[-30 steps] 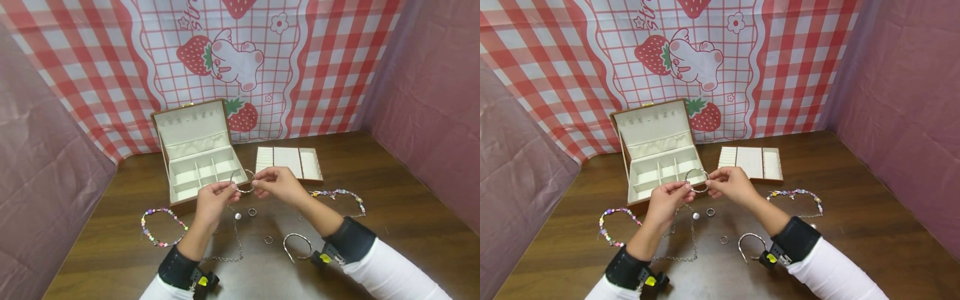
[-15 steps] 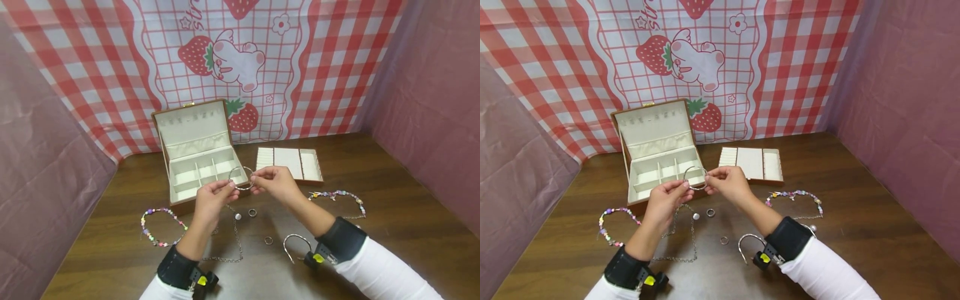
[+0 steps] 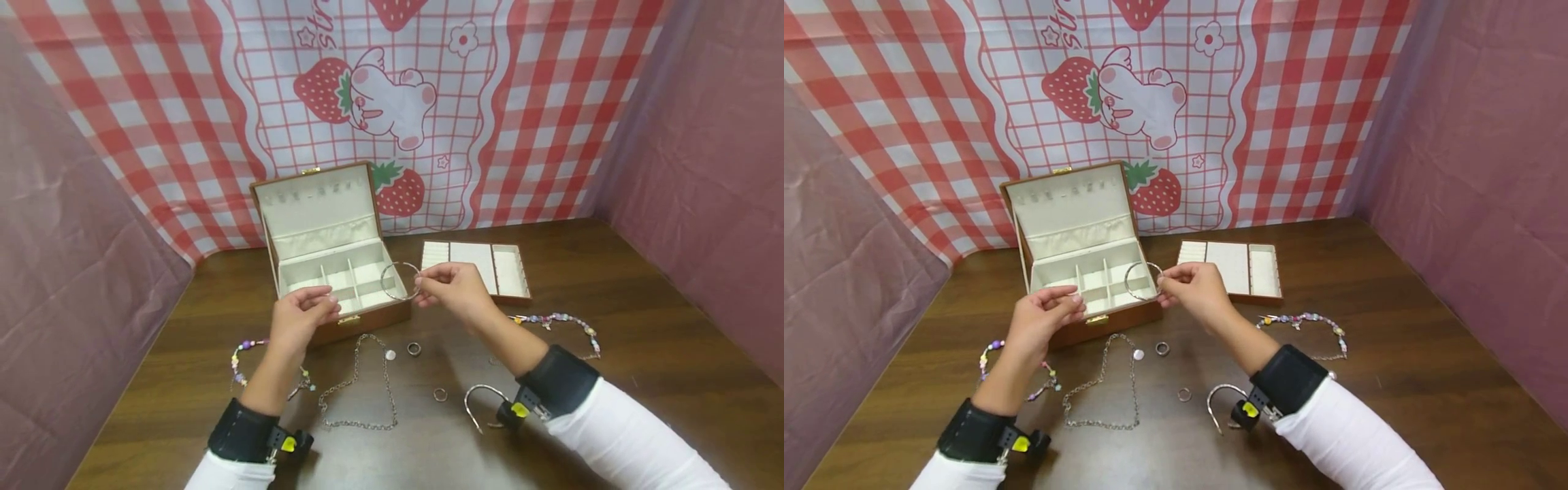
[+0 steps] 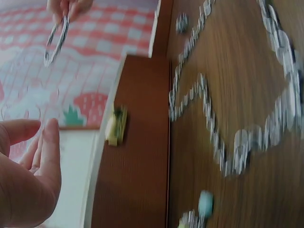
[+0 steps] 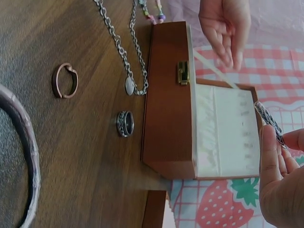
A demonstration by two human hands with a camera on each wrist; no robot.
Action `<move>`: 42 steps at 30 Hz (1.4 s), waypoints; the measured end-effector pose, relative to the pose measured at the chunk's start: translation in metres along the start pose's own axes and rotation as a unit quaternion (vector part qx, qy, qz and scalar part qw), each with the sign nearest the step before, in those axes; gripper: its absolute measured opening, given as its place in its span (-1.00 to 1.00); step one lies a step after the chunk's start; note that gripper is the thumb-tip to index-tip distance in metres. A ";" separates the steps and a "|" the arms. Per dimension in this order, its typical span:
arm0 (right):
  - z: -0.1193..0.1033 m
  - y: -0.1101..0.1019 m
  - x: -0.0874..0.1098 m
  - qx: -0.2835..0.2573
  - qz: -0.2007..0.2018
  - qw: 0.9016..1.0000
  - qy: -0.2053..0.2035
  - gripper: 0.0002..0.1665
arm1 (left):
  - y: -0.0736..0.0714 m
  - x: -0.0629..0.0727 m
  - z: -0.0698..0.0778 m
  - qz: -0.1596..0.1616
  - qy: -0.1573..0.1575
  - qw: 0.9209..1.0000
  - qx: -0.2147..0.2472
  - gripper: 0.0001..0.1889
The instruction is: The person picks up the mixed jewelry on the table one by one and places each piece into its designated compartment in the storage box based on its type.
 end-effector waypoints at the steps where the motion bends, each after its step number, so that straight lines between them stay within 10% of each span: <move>1: 0.001 -0.002 -0.001 -0.001 0.003 1.000 0.000 -0.77 | -0.006 -0.002 0.001 0.008 0.005 1.000 0.001 -0.69; 12: 0.011 -0.012 -0.011 -0.022 0.025 0.999 0.010 -0.73 | -0.067 -0.011 0.007 0.122 0.010 0.986 -0.115 -0.72; 19: 0.013 -0.014 -0.021 -0.025 0.037 0.999 0.004 -0.71 | -0.091 -0.015 0.014 0.191 0.011 0.956 -0.224 -0.70; 25: 0.019 -0.012 -0.034 -0.028 0.042 0.999 -0.004 -0.75 | -0.098 -0.027 0.005 0.178 -0.013 0.938 -0.297 -0.58; 31: 0.031 -0.002 -0.054 -0.015 0.037 0.999 -0.010 -0.76 | -0.097 -0.033 0.004 0.175 0.002 0.904 -0.391 -0.64; 42: 0.050 0.012 -0.074 0.059 0.056 0.996 0.022 -0.79 | -0.094 -0.034 0.003 0.189 -0.003 0.903 -0.386 -0.72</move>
Point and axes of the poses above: each hand's wrist, its own x-axis away from the middle knuckle, its own y-axis out of the palm, z = x × y, the point moved 7 cm from there along -x, towards the middle knuckle, and after that the axes turned 12 degrees about -y, right-handed, at the moved point
